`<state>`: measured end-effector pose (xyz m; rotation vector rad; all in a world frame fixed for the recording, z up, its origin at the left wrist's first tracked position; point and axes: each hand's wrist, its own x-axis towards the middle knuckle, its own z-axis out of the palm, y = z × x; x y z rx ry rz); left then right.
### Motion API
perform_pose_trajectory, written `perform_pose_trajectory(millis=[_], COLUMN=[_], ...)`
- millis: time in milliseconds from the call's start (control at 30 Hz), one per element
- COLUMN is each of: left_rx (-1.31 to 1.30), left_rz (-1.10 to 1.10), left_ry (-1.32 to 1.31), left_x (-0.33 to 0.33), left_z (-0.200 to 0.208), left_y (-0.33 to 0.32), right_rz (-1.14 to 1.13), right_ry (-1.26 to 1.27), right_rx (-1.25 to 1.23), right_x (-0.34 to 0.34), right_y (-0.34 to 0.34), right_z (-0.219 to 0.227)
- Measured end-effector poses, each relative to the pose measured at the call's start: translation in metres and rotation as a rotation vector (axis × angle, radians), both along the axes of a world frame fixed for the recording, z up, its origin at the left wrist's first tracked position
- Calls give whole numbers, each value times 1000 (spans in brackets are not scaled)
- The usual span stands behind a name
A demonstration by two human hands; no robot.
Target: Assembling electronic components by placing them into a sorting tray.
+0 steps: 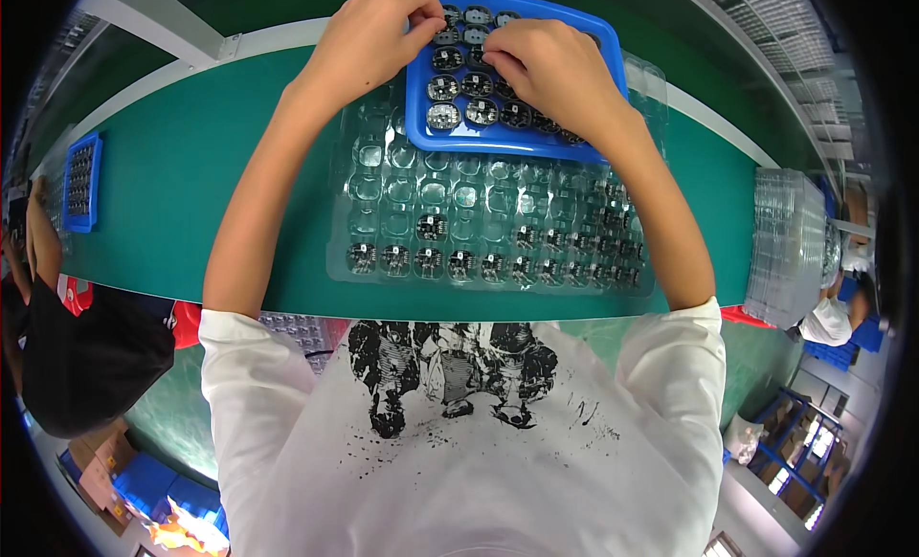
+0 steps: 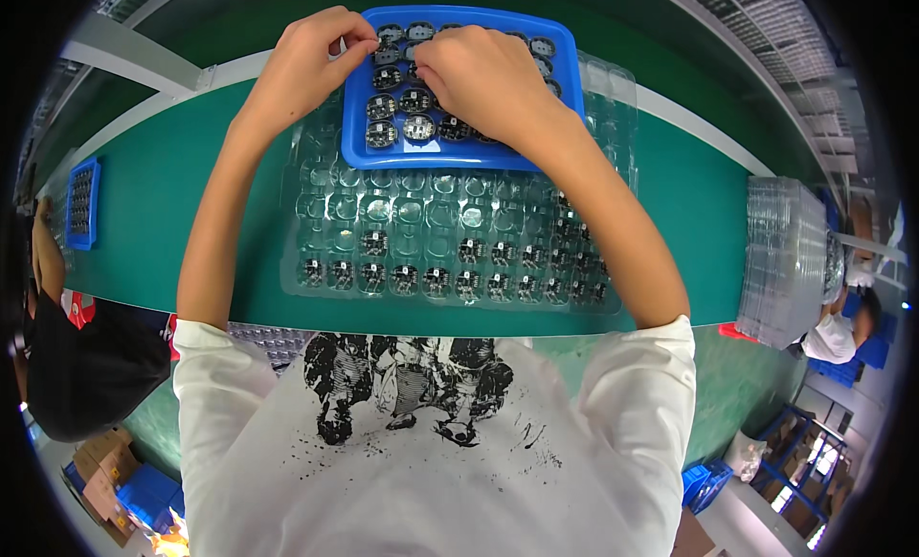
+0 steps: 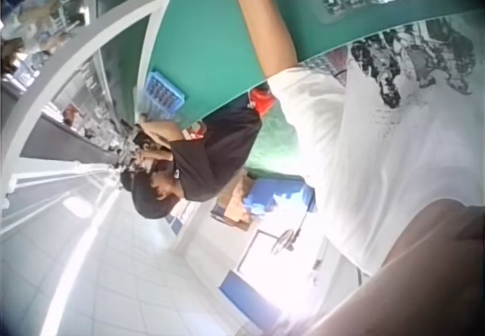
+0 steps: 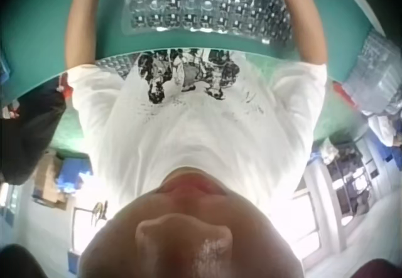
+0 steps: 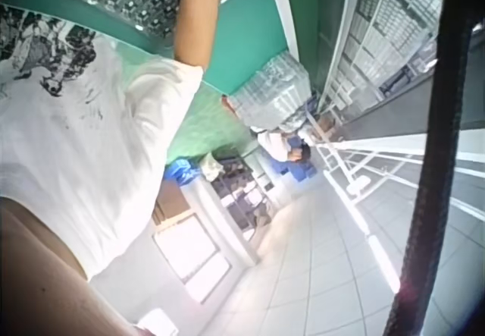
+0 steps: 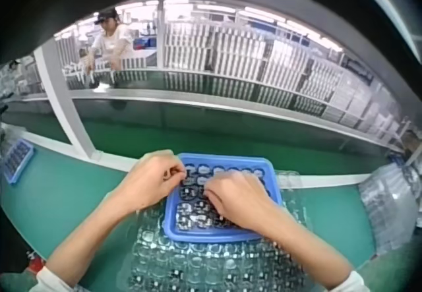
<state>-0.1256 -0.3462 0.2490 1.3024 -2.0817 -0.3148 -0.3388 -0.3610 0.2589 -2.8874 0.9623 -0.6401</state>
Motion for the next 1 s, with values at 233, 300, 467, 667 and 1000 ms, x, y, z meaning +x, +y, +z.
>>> perform_pose_trajectory(millis=[233,300,467,667,1000], left_rx=[-36,-41,-54,-113,-135], left_rz=[-43,-41,-19,13,6], left_ry=[-26,-55,-98,-183,-244], left_x=[-1,-3,-8,-10,-10], left_z=[-2,-2,-3,-3,-3], left_y=[1,2,3,4,3], right_rz=[9,54,22,0,58], right_ry=[15,9,42,-26,21], right_rx=[11,1,0,6,15], right_x=[4,3,5,1,0], right_y=[0,-3,0,-5,-8], right_z=[-1,-7,-2,6,0])
